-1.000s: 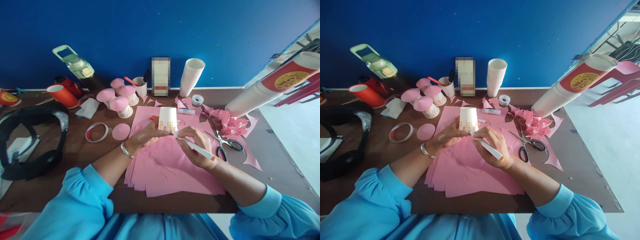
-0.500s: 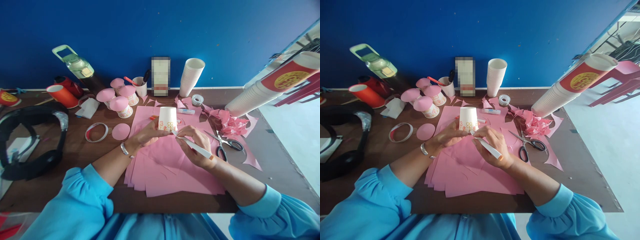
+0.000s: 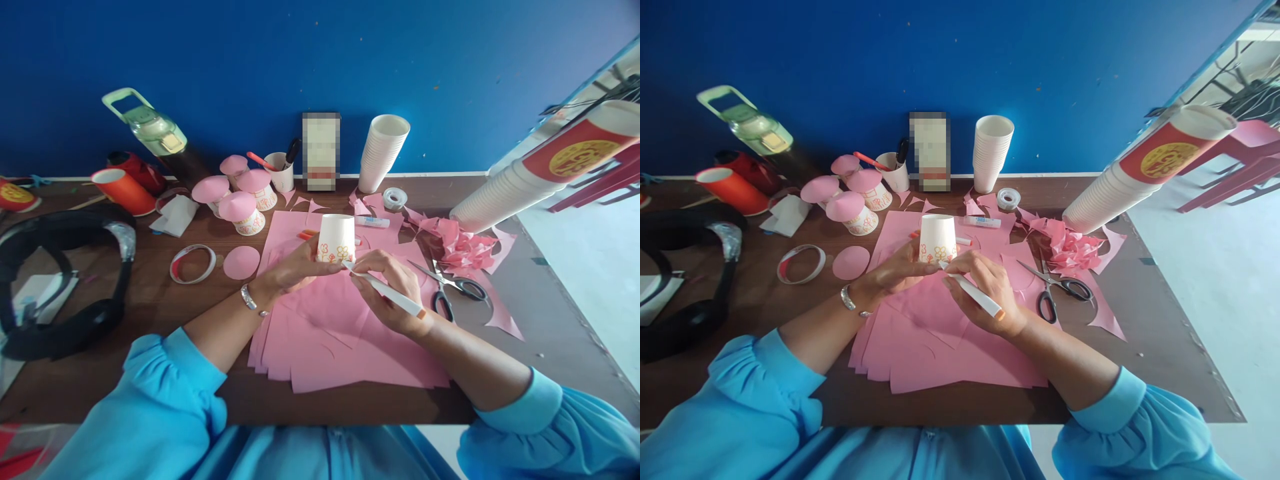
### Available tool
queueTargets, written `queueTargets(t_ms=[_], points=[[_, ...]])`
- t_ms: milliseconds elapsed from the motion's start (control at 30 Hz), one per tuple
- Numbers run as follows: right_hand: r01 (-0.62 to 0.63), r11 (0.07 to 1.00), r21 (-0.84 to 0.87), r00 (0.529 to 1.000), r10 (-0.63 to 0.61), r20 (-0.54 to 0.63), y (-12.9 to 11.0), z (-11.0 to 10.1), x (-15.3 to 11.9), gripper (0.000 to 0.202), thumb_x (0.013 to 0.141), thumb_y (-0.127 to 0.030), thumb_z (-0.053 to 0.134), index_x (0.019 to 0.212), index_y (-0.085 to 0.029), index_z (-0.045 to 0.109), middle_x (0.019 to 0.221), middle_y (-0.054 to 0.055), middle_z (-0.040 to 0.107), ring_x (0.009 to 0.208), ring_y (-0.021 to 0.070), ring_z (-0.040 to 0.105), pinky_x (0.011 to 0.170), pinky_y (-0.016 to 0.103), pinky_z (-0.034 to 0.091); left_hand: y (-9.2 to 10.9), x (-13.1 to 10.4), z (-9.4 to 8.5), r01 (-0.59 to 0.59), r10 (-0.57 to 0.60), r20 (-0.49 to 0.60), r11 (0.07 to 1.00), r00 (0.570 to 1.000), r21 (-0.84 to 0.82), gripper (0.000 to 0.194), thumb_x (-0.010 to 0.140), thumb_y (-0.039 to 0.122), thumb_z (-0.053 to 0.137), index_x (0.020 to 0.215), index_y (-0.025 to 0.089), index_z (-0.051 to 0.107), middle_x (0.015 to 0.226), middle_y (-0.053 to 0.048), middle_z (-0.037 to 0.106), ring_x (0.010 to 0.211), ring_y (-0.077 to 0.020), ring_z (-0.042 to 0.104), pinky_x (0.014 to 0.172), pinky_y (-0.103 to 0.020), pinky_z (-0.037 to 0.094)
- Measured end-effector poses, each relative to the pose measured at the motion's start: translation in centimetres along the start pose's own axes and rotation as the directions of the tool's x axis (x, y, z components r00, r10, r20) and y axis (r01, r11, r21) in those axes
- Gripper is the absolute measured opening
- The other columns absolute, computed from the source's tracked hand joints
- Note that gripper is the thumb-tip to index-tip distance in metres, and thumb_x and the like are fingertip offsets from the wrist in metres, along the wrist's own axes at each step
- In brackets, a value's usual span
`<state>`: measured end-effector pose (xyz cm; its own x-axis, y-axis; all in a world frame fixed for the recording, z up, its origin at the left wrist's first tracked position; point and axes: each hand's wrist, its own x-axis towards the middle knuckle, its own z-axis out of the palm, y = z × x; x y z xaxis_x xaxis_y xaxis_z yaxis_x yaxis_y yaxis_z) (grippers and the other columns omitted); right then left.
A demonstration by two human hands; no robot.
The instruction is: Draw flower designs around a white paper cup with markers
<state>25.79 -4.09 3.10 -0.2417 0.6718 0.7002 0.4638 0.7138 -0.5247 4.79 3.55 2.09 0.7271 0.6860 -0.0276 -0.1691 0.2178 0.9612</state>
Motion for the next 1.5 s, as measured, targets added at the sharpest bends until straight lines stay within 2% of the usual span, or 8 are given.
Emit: queueTargets(t_ms=[200, 400, 633, 767, 933, 1067, 1233, 1500], points=[[0.005, 1.000, 0.014, 1.000, -0.005, 0.001, 0.1, 0.1, 0.0, 0.010, 0.104, -0.017, 0.065, 0.110, -0.025, 0.065, 0.092, 0.004, 0.076, 0.081, 0.0198, 0.077, 0.073, 0.034, 0.065, 0.0, -0.1, -0.1, 0.016, -0.016, -0.005, 1.000, 1.000, 0.008, 0.055, 0.084, 0.033, 0.095, 0.134, 0.019, 0.077, 0.140, -0.016, 0.077, 0.139, -0.0358, 0.068, 0.116, -0.051, 0.053], [-0.005, 0.999, 0.046, 1.000, 0.005, 0.006, -0.1, -0.1, 0.1, 0.013, 0.102, -0.016, 0.066, 0.111, -0.026, 0.067, 0.094, 0.003, 0.078, 0.083, 0.0205, 0.078, 0.076, 0.035, 0.066, -0.3, -0.2, -0.3, 0.011, -0.011, -0.003, 0.999, 1.000, -0.041, 0.049, 0.083, 0.030, 0.095, 0.127, 0.019, 0.078, 0.128, -0.013, 0.081, 0.120, -0.0303, 0.075, 0.107, -0.047, 0.057], [0.038, 0.999, 0.019, 0.997, -0.037, -0.063, 0.5, -0.4, -0.1, 0.015, 0.108, -0.021, 0.062, 0.121, -0.027, 0.066, 0.098, 0.005, 0.077, 0.086, 0.0219, 0.076, 0.075, 0.037, 0.065, -0.6, 0.0, 0.0, -0.037, 0.037, -0.003, 0.993, 0.999, -0.111, 0.040, 0.081, 0.037, 0.096, 0.114, 0.021, 0.081, 0.123, -0.012, 0.081, 0.128, -0.0347, 0.073, 0.110, -0.051, 0.058], [-0.022, 0.998, 0.063, 0.993, 0.029, -0.113, 1.1, 0.1, -0.3, 0.017, 0.111, -0.023, 0.058, 0.126, -0.028, 0.065, 0.097, 0.004, 0.074, 0.086, 0.0208, 0.073, 0.077, 0.036, 0.063, -1.0, -0.1, -0.2, -0.052, 0.045, -0.044, 0.982, 0.998, -0.184, 0.043, 0.081, 0.030, 0.095, 0.120, 0.022, 0.078, 0.121, -0.010, 0.082, 0.126, -0.0324, 0.076, 0.111, -0.051, 0.059], [-0.125, 0.991, 0.035, 0.985, 0.129, -0.115, 1.5, 0.4, -0.4, 0.017, 0.107, -0.021, 0.064, 0.123, -0.027, 0.065, 0.104, 0.004, 0.074, 0.086, 0.0198, 0.072, 0.081, 0.037, 0.063, -1.1, 0.0, -0.4, -0.076, 0.068, -0.042, 0.964, 0.997, -0.255, 0.047, 0.081, 0.031, 0.095, 0.125, 0.025, 0.077, 0.126, -0.010, 0.082, 0.130, -0.0342, 0.074, 0.112, -0.052, 0.060], [-0.119, 0.993, 0.015, 0.988, 0.120, -0.101, 1.7, 0.5, -0.4, 0.023, 0.104, -0.020, 0.070, 0.126, -0.027, 0.063, 0.104, 0.004, 0.073, 0.087, 0.0201, 0.074, 0.081, 0.036, 0.063, -1.1, 0.0, -0.3, -0.088, 0.084, -0.025, 0.964, 0.996, -0.252, 0.046, 0.088, 0.033, 0.089, 0.131, 0.025, 0.077, 0.135, -0.012, 0.080, 0.141, -0.0361, 0.069, 0.118, -0.054, 0.055], [-0.095, 0.995, -0.004, 0.991, 0.094, -0.097, 2.1, 0.7, -0.3, 0.022, 0.105, -0.020, 0.070, 0.124, -0.026, 0.063, 0.106, 0.005, 0.074, 0.087, 0.0192, 0.073, 0.079, 0.035, 0.063, -1.3, -0.1, -0.4, -0.116, 0.124, 0.017, 0.961, 0.992, -0.252, 0.060, 0.090, 0.034, 0.089, 0.146, 0.028, 0.069, 0.143, -0.013, 0.077, 0.142, -0.0357, 0.068, 0.121, -0.055, 0.053], [-0.083, 0.996, -0.026, 0.991, 0.080, -0.109, 2.1, 0.6, -0.2, 0.021, 0.105, -0.020, 0.071, 0.123, -0.027, 0.063, 0.107, 0.005, 0.075, 0.091, 0.0205, 0.075, 0.080, 0.036, 0.064, -1.1, -0.1, -0.3, -0.113, 0.128, 0.053, 0.967, 0.990, -0.228, 0.049, 0.094, 0.034, 0.084, 0.141, 0.026, 0.073, 0.145, -0.015, 0.075, 0.147, -0.0379, 0.064, 0.121, -0.056, 0.054]])
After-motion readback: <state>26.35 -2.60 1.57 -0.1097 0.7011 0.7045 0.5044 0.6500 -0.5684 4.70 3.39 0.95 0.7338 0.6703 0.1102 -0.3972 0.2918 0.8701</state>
